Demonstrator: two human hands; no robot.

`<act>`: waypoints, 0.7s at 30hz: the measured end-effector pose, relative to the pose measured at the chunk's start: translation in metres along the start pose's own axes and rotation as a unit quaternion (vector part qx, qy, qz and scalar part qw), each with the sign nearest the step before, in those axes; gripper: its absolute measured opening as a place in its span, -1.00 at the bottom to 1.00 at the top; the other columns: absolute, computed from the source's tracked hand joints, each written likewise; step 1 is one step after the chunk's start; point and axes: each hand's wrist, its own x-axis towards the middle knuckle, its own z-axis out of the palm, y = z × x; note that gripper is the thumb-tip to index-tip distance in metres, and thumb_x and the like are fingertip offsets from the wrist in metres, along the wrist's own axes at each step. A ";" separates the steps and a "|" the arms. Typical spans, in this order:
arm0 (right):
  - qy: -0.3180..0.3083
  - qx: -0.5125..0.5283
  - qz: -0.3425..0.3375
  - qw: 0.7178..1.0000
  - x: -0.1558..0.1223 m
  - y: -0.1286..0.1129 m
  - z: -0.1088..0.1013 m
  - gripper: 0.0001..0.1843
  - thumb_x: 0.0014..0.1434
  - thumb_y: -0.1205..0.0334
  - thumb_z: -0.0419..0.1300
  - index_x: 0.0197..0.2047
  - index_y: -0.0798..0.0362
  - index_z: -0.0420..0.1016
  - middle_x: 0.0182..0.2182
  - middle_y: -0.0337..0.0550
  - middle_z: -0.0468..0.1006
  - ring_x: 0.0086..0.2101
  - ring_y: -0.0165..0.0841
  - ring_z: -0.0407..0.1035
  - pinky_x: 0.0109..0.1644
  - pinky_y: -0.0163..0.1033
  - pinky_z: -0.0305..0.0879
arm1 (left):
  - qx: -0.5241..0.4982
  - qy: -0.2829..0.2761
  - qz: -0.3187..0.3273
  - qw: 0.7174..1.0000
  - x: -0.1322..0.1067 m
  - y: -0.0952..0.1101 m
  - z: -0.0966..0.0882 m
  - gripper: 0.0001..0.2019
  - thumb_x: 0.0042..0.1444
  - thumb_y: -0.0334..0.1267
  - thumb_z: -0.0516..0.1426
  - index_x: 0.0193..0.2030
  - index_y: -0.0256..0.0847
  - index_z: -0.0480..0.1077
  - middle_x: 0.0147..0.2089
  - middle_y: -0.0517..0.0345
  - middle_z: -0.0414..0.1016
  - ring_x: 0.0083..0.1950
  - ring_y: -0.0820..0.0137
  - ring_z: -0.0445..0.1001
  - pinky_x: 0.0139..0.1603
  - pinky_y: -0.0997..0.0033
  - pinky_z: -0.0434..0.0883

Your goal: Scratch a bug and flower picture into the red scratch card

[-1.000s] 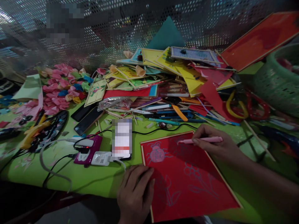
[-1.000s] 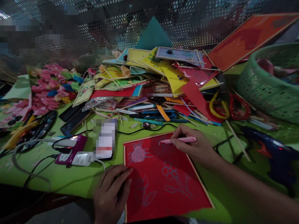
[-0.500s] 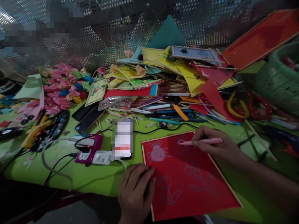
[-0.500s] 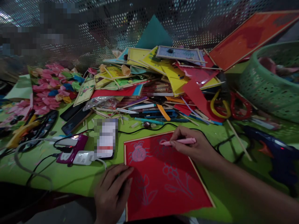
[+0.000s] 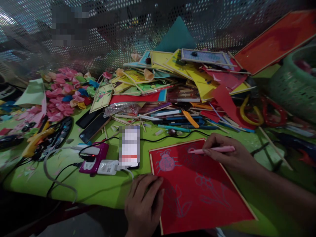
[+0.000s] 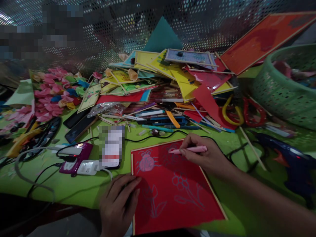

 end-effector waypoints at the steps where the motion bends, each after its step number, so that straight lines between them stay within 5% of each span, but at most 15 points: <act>1: 0.004 -0.002 0.000 1.000 0.000 0.000 0.000 -0.77 0.19 0.06 0.36 -0.40 0.00 0.55 -0.55 -0.28 0.49 -0.55 -0.38 0.27 -0.49 -0.29 0.13 | 0.001 0.001 0.000 1.000 0.000 0.000 0.000 -0.71 0.30 -0.42 0.20 0.11 -0.11 0.56 -0.01 0.06 0.64 0.03 0.30 0.59 0.11 0.27 0.54; 21: -0.013 -0.010 -0.004 1.000 -0.002 0.004 -0.002 -0.76 0.22 0.04 0.35 -0.39 0.00 0.55 -0.54 -0.27 0.49 -0.53 -0.38 0.25 -0.47 -0.27 0.13 | 0.001 0.006 -0.005 1.000 0.000 0.001 -0.001 -0.71 0.29 -0.41 0.20 0.11 -0.10 0.57 -0.02 0.06 0.65 0.01 0.31 0.61 0.11 0.28 0.55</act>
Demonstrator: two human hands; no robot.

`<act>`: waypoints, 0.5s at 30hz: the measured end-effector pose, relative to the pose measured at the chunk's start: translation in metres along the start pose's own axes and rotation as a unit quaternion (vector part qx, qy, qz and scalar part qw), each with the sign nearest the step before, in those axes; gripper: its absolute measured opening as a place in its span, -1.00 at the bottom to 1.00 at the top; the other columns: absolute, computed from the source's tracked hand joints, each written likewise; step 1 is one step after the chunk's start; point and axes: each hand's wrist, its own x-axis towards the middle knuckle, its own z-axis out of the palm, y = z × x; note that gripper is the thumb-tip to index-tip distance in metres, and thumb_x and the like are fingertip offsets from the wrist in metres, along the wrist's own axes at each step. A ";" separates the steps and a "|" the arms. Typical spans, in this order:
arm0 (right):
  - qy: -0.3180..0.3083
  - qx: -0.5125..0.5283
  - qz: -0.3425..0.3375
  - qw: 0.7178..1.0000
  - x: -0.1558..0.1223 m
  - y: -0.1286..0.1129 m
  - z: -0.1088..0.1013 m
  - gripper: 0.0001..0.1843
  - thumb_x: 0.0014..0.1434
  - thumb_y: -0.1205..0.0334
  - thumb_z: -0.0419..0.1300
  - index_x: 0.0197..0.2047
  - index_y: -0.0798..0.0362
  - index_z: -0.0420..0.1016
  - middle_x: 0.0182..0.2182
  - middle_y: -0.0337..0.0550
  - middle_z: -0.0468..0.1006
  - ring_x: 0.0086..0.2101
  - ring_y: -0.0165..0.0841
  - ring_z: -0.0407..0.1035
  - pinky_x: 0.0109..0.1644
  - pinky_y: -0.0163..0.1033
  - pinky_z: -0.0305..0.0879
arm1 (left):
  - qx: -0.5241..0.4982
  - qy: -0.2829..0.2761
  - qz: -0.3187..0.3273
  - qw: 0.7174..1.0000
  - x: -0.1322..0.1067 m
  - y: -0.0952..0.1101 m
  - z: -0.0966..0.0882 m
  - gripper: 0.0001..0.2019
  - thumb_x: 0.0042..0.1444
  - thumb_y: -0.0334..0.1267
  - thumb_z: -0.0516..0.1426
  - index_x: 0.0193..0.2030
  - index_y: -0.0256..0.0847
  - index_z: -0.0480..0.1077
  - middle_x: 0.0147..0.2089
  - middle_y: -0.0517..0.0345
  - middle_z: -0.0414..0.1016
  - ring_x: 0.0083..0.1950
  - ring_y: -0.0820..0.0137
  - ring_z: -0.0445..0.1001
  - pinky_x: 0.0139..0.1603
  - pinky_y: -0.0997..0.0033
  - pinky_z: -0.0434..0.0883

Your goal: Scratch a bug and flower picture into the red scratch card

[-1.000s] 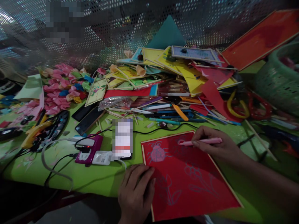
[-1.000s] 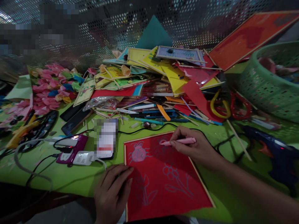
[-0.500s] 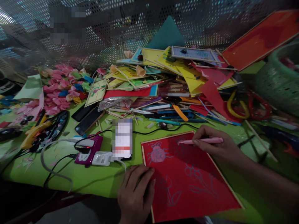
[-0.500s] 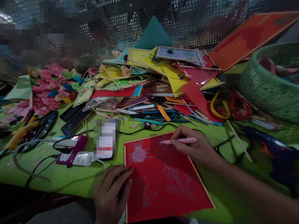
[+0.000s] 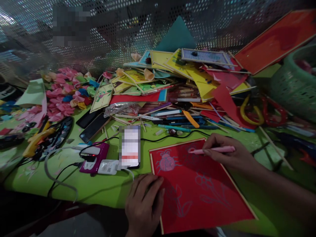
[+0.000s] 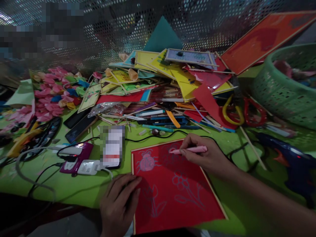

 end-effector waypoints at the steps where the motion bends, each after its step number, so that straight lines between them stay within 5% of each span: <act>1: -0.001 0.000 0.000 1.000 0.000 0.000 0.000 -0.76 0.22 0.04 0.35 -0.39 0.00 0.55 -0.53 -0.27 0.49 -0.53 -0.38 0.25 -0.46 -0.27 0.14 | 0.000 -0.001 -0.001 1.000 0.000 0.000 0.000 -0.71 0.30 -0.41 0.20 0.11 -0.10 0.57 -0.02 0.06 0.65 0.01 0.30 0.61 0.11 0.28 0.55; 15: 0.000 -0.006 0.002 1.000 0.002 0.001 0.001 -0.77 0.21 0.05 0.35 -0.38 0.00 0.56 -0.52 -0.27 0.49 -0.52 -0.37 0.26 -0.45 -0.26 0.16 | -0.002 0.001 0.006 1.000 0.000 -0.001 0.001 -0.72 0.28 -0.42 0.20 0.10 -0.13 0.57 -0.03 0.06 0.64 0.01 0.31 0.60 0.11 0.29 0.54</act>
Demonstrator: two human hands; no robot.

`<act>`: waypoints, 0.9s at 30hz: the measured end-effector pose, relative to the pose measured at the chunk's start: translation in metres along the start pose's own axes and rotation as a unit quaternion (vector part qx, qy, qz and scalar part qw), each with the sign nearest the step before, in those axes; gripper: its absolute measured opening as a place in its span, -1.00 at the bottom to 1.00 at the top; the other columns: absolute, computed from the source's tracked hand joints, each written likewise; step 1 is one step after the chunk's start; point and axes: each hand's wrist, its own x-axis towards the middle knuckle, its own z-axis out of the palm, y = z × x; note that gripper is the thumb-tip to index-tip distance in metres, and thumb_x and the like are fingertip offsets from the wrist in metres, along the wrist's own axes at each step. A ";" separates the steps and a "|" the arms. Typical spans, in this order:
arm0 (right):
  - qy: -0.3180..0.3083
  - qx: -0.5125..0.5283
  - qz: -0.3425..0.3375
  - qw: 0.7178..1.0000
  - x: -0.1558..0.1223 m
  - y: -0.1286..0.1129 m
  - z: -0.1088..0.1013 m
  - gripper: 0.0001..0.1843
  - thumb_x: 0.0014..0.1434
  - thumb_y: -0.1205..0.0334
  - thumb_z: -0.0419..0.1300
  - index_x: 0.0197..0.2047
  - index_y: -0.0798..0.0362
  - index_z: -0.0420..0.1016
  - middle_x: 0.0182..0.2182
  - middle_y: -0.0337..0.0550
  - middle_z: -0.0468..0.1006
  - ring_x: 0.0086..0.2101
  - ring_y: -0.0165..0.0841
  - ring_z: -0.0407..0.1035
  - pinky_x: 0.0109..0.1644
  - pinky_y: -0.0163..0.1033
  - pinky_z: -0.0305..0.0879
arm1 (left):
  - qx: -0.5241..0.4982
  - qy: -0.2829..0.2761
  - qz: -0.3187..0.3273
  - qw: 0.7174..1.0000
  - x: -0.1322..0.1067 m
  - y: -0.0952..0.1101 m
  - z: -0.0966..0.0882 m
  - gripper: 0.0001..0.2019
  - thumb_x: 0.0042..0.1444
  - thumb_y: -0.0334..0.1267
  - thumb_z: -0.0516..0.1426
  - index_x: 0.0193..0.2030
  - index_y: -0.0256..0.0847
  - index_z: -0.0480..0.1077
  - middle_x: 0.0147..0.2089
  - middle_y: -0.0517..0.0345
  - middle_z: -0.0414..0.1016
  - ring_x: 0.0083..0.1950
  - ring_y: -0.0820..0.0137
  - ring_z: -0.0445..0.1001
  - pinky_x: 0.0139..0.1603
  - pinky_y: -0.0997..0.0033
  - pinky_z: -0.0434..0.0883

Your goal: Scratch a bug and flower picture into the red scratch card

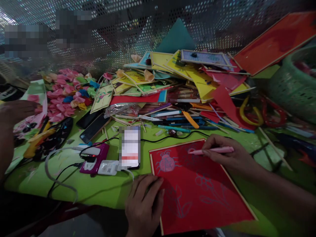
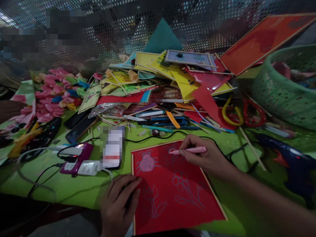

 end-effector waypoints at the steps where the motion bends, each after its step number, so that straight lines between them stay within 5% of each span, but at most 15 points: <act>1: 0.007 0.002 0.000 1.000 0.000 -0.001 0.000 -0.77 0.20 0.05 0.35 -0.39 0.00 0.55 -0.53 -0.26 0.50 -0.53 -0.36 0.27 -0.46 -0.26 0.16 | 0.001 0.002 -0.001 1.000 0.000 0.000 0.000 -0.72 0.28 -0.41 0.20 0.10 -0.12 0.57 -0.03 0.07 0.65 0.00 0.32 0.60 0.09 0.30 0.55; 10: 0.060 -0.021 0.005 0.998 0.002 -0.006 -0.001 -0.78 0.15 0.07 0.34 -0.45 -0.02 0.50 -0.56 -0.27 0.49 -0.54 -0.35 0.29 -0.46 -0.26 0.16 | 0.007 -0.004 -0.002 1.000 -0.003 -0.002 0.001 -0.71 0.30 -0.41 0.20 0.11 -0.10 0.56 -0.01 0.07 0.64 0.02 0.32 0.60 0.12 0.28 0.54; 27: 0.061 -0.023 0.000 0.998 0.002 0.000 -0.002 -0.79 0.18 0.11 0.33 -0.43 -0.02 0.50 -0.52 -0.27 0.51 -0.50 -0.34 0.33 -0.43 -0.25 0.20 | -0.001 -0.011 0.002 1.000 -0.006 -0.003 0.003 -0.70 0.30 -0.43 0.21 0.14 -0.14 0.55 0.02 0.04 0.61 0.07 0.29 0.55 0.17 0.25 0.49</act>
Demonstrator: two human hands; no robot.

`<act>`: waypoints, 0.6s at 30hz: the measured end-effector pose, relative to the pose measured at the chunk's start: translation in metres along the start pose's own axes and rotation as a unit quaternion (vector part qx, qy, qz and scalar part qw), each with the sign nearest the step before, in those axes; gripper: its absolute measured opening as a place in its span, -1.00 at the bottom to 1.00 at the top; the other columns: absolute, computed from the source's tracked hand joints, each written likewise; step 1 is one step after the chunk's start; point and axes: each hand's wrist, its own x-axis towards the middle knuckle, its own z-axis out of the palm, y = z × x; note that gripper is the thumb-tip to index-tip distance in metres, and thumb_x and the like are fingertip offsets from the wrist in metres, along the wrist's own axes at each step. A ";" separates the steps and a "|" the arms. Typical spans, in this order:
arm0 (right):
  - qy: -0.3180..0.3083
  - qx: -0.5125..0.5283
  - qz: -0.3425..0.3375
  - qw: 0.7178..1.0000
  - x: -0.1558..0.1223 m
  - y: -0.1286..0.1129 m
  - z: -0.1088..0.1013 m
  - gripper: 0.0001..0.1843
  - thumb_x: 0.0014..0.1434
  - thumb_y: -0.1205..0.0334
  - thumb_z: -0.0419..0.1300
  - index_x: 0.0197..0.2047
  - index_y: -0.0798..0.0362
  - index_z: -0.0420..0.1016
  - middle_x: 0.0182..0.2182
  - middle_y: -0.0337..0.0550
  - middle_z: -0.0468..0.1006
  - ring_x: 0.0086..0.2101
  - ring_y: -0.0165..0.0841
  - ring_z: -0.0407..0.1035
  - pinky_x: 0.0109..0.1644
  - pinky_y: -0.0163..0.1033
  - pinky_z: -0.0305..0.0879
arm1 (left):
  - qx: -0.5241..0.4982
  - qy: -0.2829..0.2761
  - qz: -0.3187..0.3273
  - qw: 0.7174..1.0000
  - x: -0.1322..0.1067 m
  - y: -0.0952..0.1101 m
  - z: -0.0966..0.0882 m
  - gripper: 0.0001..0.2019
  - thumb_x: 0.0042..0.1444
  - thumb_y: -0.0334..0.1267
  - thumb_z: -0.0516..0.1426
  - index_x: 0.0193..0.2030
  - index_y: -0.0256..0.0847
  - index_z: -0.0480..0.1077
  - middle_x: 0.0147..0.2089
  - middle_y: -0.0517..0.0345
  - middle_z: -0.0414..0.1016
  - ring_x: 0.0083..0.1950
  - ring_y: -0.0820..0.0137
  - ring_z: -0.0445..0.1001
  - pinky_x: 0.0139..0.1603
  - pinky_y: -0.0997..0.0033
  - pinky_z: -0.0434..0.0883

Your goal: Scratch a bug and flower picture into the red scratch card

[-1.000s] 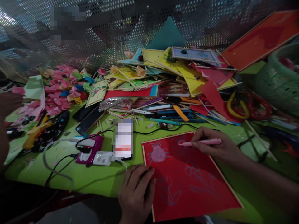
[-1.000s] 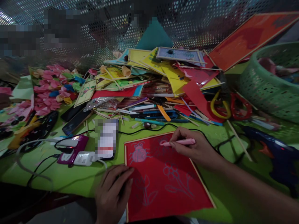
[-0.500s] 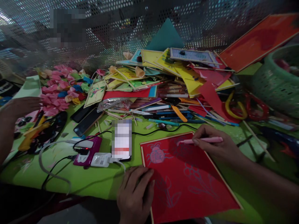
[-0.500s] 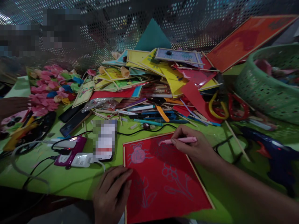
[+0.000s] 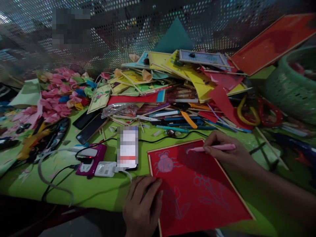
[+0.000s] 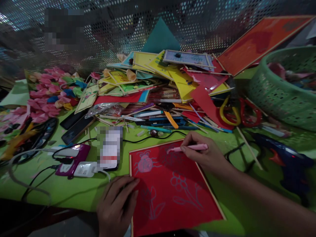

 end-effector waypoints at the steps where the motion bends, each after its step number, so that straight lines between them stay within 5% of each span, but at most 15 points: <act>1: 0.002 0.000 -0.002 1.000 0.000 0.001 0.000 -0.79 0.19 0.11 0.33 -0.43 -0.02 0.50 -0.52 -0.28 0.51 -0.50 -0.34 0.33 -0.42 -0.26 0.21 | 0.001 0.002 0.003 1.000 0.000 0.000 0.000 -0.70 0.30 -0.43 0.21 0.14 -0.14 0.55 0.02 0.04 0.61 0.07 0.29 0.55 0.17 0.25 0.49; 18: 0.015 0.003 -0.011 1.000 0.000 0.005 -0.001 -0.79 0.19 0.12 0.31 -0.44 -0.04 0.46 -0.52 -0.31 0.47 -0.50 -0.35 0.29 -0.43 -0.25 0.15 | 0.003 0.003 0.003 1.000 0.002 0.001 0.000 -0.71 0.31 -0.43 0.19 0.13 -0.15 0.55 0.01 0.05 0.61 0.05 0.31 0.55 0.17 0.28 0.48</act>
